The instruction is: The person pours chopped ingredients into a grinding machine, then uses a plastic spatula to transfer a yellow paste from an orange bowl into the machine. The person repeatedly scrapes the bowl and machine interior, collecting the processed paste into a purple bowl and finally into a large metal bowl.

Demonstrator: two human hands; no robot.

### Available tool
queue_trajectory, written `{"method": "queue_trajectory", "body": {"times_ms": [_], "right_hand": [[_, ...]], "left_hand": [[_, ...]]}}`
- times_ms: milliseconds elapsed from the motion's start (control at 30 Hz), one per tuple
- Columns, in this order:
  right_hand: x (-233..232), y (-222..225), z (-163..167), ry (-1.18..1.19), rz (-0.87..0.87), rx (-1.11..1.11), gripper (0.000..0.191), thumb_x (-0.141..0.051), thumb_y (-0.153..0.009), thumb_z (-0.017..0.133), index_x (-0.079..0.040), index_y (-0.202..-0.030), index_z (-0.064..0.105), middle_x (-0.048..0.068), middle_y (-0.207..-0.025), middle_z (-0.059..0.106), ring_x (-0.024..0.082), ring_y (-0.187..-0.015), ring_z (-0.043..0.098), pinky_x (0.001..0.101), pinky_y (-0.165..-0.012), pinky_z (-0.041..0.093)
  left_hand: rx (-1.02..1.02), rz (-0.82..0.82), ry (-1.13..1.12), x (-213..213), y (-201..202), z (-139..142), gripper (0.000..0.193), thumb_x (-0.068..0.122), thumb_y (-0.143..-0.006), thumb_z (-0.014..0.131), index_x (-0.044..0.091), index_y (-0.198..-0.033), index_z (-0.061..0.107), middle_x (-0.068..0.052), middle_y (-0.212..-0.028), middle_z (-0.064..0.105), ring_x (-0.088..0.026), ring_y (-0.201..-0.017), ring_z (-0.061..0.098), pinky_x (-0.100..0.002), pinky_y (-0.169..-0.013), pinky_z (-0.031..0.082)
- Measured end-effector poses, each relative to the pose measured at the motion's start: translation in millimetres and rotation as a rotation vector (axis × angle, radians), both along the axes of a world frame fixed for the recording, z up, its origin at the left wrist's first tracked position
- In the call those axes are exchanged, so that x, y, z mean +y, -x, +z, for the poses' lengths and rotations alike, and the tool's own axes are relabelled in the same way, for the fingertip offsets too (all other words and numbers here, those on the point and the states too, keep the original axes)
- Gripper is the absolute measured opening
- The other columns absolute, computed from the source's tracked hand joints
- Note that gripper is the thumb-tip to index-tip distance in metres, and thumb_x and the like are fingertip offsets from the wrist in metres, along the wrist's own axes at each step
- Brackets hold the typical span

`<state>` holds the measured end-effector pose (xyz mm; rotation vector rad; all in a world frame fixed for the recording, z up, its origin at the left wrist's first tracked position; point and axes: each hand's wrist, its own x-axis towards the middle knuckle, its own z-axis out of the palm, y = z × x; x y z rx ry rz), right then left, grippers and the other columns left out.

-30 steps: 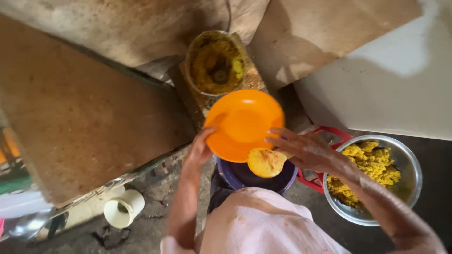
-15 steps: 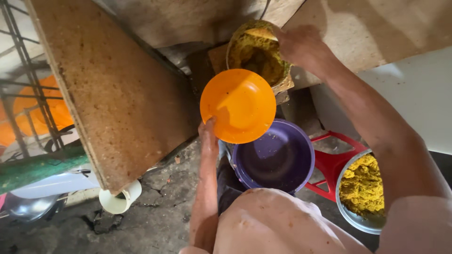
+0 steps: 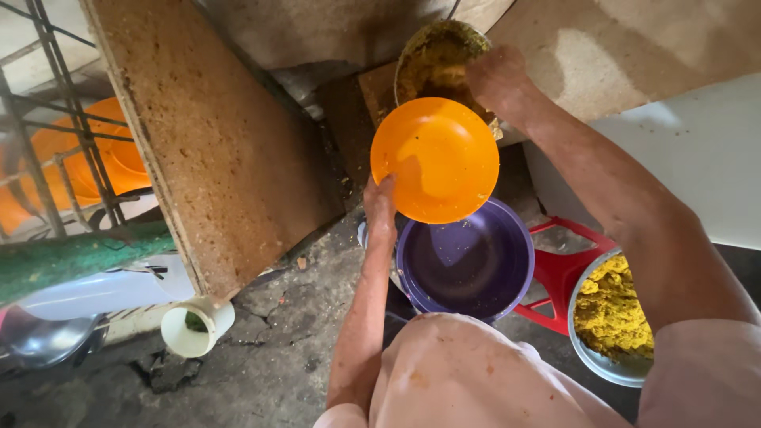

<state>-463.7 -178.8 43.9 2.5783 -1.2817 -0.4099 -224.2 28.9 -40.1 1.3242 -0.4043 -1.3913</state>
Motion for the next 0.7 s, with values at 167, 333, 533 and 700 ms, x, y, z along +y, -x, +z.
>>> {"method": "queue_trajectory", "body": {"times_ms": [167, 333, 533, 700], "right_hand": [[11.8, -1.2, 32.0, -0.210, -0.142, 0.055, 0.029, -0.017, -0.097, 0.057, -0.007, -0.122, 0.068, 0.010, -0.076, 0.072, 0.025, -0.072, 0.072, 0.0419, -0.060, 0.056], [17.4, 0.8, 79.6, -0.354, -0.458, 0.010, 0.050, -0.013, -0.097, 0.055, -0.012, -0.147, 0.050, 0.017, -0.077, 0.072, 0.033, -0.071, 0.074, 0.0477, -0.062, 0.057], [51.1, 24.3, 108.9, -0.232, -0.343, -0.179, 0.043, -0.022, -0.093, 0.067, -0.003, -0.130, 0.056, 0.016, -0.080, 0.071, 0.037, -0.080, 0.070, 0.0505, -0.066, 0.053], [75.5, 34.8, 108.2, -0.232, -0.333, -0.167, 0.038, -0.008, -0.098, 0.057, -0.009, -0.136, 0.054, 0.017, -0.079, 0.070, 0.034, -0.072, 0.072, 0.0488, -0.062, 0.054]], "left_hand": [[-0.022, -0.006, -0.012, -0.9, -2.7, 6.1, 0.042, 0.017, -0.094, 0.059, 0.002, -0.133, 0.063, -0.005, -0.113, 0.070, -0.016, -0.101, 0.064, -0.030, -0.088, 0.050], [0.068, 0.003, -0.023, -0.8, -1.5, 12.5, 0.040, 0.020, -0.095, 0.057, 0.002, -0.131, 0.064, -0.006, -0.109, 0.069, -0.017, -0.094, 0.063, -0.032, -0.079, 0.051], [0.031, 0.057, 0.123, 7.7, 2.9, 16.2, 0.045, 0.018, -0.092, 0.060, 0.002, -0.135, 0.062, -0.005, -0.117, 0.069, -0.016, -0.102, 0.063, -0.030, -0.088, 0.051], [-0.079, 0.059, 0.188, 38.8, 4.6, 28.6, 0.046, 0.020, -0.095, 0.058, 0.001, -0.137, 0.061, -0.005, -0.119, 0.068, -0.015, -0.104, 0.062, -0.030, -0.090, 0.050]]}}
